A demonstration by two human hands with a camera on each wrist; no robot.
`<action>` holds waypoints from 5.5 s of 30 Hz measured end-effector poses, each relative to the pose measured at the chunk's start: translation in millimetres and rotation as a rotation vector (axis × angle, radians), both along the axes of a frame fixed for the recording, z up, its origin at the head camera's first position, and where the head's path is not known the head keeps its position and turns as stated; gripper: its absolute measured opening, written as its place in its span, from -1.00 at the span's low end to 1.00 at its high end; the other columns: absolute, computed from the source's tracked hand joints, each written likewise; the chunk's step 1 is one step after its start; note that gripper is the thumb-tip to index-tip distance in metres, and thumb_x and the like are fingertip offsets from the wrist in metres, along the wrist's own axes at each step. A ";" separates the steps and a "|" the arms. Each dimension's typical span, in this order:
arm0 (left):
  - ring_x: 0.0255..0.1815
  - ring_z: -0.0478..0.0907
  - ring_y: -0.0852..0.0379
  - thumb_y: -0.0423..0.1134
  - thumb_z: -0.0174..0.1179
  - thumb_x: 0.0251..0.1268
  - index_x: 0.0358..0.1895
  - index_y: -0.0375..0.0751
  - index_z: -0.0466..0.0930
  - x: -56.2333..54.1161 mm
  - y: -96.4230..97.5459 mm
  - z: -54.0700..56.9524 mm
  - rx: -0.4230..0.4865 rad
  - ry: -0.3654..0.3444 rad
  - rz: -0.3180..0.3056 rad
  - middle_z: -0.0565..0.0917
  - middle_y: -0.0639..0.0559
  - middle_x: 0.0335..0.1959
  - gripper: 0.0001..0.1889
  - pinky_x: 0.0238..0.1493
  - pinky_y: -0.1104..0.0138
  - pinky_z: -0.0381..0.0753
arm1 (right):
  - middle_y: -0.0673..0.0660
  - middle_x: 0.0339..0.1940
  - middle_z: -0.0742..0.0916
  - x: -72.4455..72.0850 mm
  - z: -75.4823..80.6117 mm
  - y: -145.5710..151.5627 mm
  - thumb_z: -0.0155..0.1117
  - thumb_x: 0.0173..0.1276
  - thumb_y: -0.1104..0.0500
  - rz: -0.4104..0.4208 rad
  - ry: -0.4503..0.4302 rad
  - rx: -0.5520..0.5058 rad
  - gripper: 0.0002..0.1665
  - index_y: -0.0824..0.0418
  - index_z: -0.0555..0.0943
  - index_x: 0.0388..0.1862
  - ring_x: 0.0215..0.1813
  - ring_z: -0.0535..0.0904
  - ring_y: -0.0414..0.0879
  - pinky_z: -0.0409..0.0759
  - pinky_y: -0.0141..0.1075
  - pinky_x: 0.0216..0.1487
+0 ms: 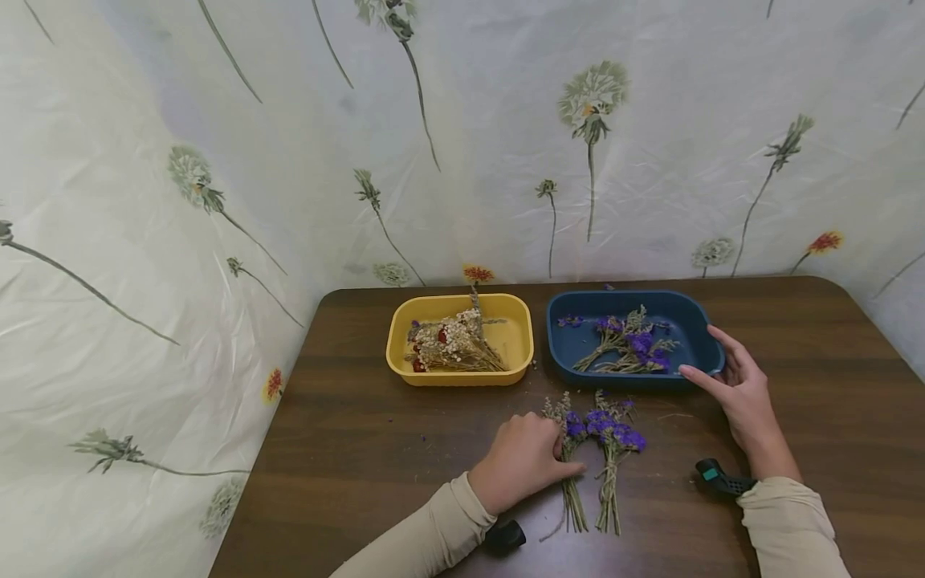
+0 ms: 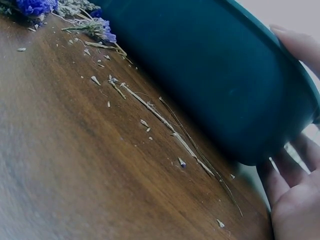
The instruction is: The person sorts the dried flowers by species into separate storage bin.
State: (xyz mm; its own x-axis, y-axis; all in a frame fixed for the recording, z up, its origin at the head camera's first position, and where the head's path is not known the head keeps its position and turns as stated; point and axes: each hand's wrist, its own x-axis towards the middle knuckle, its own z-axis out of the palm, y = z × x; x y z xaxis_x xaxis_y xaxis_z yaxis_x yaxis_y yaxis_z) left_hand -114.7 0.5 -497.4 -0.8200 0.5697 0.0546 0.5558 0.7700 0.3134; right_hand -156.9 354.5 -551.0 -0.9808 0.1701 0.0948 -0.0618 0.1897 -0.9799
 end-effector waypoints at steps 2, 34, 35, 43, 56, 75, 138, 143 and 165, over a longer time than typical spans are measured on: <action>-0.75 0.02 0.36 0.28 0.46 0.14 -0.78 0.08 0.19 1.8 -2.5 -0.5 -0.007 0.000 0.009 0.07 0.29 -0.81 -0.32 -0.70 0.50 0.10 | -0.15 0.74 0.13 -0.7 -0.1 -0.1 0.31 0.49 0.28 -0.001 -0.002 -0.001 -0.06 -0.15 0.13 0.70 0.74 -0.03 -0.23 0.10 -0.73 0.48; -0.47 0.53 0.47 -0.37 0.45 0.14 -0.29 -0.12 0.78 -23.5 -37.5 -1.0 0.138 -0.216 -0.045 0.76 0.13 -0.41 -0.90 -0.35 0.58 0.52 | -0.14 0.73 0.15 -0.1 0.2 -0.7 0.33 0.47 0.29 -0.002 0.001 -0.037 -0.06 -0.14 0.16 0.69 0.70 0.05 -0.26 0.14 -0.73 0.45; -0.46 0.55 0.47 -0.37 0.44 0.15 -0.26 -0.14 0.79 -24.5 -38.2 -0.9 0.149 -0.236 -0.044 0.78 0.12 -0.39 -0.89 -0.33 0.59 0.53 | -0.14 0.73 0.15 -0.2 0.0 -0.6 0.33 0.47 0.29 -0.001 0.001 -0.042 -0.06 -0.14 0.16 0.69 0.71 0.05 -0.26 0.13 -0.73 0.46; -0.48 0.55 0.48 -0.34 0.45 0.19 -0.23 -0.16 0.81 -31.6 -44.2 6.2 0.236 -0.358 -0.026 0.77 0.16 -0.42 -0.90 -0.34 0.62 0.55 | -0.15 0.74 0.14 -0.8 -0.4 0.1 0.32 0.48 0.29 0.001 0.002 -0.035 -0.07 -0.14 0.15 0.69 0.73 0.00 -0.23 0.10 -0.71 0.49; -0.43 0.60 0.41 -0.35 0.48 0.22 -0.19 -0.27 0.79 -39.1 -50.0 11.2 0.492 -0.538 -0.069 0.80 -0.01 -0.35 -0.87 -0.30 0.53 0.64 | -0.13 0.73 0.16 -0.6 0.8 0.5 0.32 0.48 0.27 -0.005 -0.004 -0.011 -0.07 -0.15 0.16 0.69 0.69 0.08 -0.27 0.12 -0.72 0.47; -0.40 0.61 0.38 -0.31 0.47 0.25 -0.18 -0.27 0.77 -74.4 -32.9 33.8 0.547 -0.474 -0.092 0.79 -0.06 -0.32 -0.86 -0.26 0.53 0.64 | -0.16 0.73 0.15 0.6 0.8 -0.9 0.33 0.47 0.28 -0.008 0.003 -0.017 -0.06 -0.14 0.15 0.69 0.70 0.05 -0.28 0.17 -0.77 0.40; -0.30 0.63 0.37 -0.24 0.43 0.32 -0.16 -0.06 0.80 -151.1 91.0 34.1 0.165 -0.361 -0.077 0.80 0.17 -0.23 -0.91 -0.26 0.57 0.55 | -0.09 0.72 0.20 -0.1 0.8 -1.8 0.34 0.47 0.28 0.002 0.024 -0.031 -0.07 -0.09 0.17 0.69 0.67 0.14 -0.25 0.26 -0.76 0.37; -0.28 0.65 0.38 -0.22 0.42 0.34 -0.15 -0.01 0.82 -149.1 91.1 33.3 0.152 -0.329 -0.070 0.81 0.20 -0.21 -0.91 -0.24 0.58 0.57 | -0.09 0.72 0.21 0.2 1.1 -2.0 0.34 0.47 0.28 -0.004 0.022 -0.020 -0.08 -0.09 0.17 0.69 0.67 0.13 -0.25 0.27 -0.76 0.34; -0.35 0.61 0.45 -0.11 0.40 0.37 -0.13 -0.06 0.82 -133.7 64.4 40.8 0.242 -0.193 -0.088 0.81 0.18 -0.26 -0.85 -0.25 0.63 0.56 | -0.12 0.72 0.20 -0.7 0.0 -1.5 0.34 0.47 0.28 -0.011 0.016 -0.017 -0.07 -0.11 0.17 0.69 0.68 0.12 -0.26 0.27 -0.76 0.36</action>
State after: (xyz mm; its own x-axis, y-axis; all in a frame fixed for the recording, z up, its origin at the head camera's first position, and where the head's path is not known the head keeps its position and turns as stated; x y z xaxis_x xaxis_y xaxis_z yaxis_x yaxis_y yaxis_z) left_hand -248.4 64.8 -456.6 -0.7767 0.6282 0.0452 0.5292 0.6121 0.5876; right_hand -157.6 353.0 -551.0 -0.9773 0.1829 0.1070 -0.0751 0.1733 -0.9820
